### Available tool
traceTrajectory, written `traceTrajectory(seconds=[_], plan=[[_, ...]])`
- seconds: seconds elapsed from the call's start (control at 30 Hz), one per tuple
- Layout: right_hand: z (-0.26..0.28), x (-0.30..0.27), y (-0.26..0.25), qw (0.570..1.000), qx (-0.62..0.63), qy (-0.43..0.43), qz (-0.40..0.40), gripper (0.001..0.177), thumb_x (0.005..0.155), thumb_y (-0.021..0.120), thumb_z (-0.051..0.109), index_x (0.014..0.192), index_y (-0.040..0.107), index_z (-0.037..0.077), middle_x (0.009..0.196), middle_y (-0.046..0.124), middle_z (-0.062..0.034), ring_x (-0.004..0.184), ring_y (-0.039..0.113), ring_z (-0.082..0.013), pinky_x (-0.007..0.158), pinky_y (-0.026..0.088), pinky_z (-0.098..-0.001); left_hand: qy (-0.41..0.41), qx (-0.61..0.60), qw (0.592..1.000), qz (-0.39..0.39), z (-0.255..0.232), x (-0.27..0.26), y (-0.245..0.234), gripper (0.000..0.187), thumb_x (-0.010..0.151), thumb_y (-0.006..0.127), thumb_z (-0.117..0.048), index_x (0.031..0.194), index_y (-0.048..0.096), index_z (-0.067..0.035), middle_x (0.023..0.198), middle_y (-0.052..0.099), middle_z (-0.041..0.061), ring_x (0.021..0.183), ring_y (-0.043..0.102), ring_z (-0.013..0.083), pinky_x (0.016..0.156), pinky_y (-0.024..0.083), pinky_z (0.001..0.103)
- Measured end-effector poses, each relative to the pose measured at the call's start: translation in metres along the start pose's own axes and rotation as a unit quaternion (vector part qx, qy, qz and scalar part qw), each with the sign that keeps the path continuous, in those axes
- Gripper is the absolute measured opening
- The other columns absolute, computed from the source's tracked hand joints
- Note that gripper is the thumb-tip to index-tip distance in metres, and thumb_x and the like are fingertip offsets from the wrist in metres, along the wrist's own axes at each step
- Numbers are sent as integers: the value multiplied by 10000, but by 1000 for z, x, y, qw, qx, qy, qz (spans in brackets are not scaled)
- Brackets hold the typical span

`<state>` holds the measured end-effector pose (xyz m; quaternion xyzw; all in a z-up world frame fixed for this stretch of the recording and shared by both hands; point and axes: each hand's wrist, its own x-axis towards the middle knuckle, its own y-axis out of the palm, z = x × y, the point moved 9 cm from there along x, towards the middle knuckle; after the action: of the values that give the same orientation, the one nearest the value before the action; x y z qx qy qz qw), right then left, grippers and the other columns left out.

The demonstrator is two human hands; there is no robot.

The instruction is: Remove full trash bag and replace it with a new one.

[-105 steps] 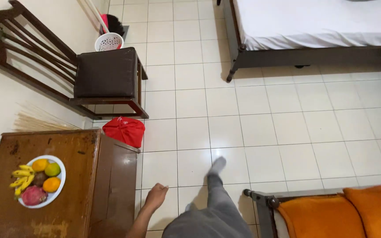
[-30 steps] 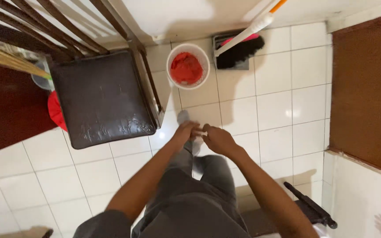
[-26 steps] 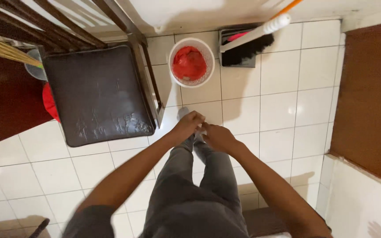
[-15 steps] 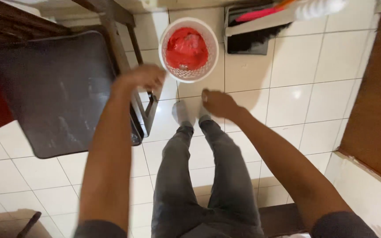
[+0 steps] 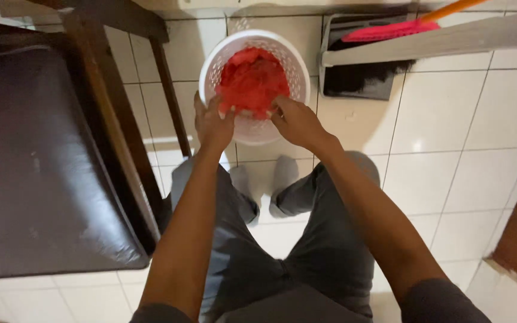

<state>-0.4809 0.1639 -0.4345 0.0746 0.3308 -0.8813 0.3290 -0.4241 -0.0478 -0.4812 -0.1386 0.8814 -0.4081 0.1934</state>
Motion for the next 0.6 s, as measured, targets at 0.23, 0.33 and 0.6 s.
traceTrajectory(seconds=[0.23,0.33,0.6], plan=[[-32,61,20,986,-128,24,101,344,996,635,355,1093,635,25,1012,702,-260,975,666,-444,845,494,-545,-88,48,969,225,13,-2,37,618,996,693,-354,1448,465,1,1353,535,334,1192,623,542,1025,506,566],[-42,82,29,978,-195,-46,48,319,951,656,325,1086,652,36,1017,710,-245,973,660,-450,857,484,-557,-16,75,990,120,-9,-11,19,583,945,710,-306,1349,471,40,1490,234,410,1090,580,610,966,519,555],[-111,99,90,949,-296,-77,79,419,896,619,236,1247,628,7,1213,637,-284,1145,611,-445,1000,473,-523,106,113,987,-33,-23,-21,10,503,892,686,-181,1291,527,81,1476,247,413,1138,562,582,973,508,559]])
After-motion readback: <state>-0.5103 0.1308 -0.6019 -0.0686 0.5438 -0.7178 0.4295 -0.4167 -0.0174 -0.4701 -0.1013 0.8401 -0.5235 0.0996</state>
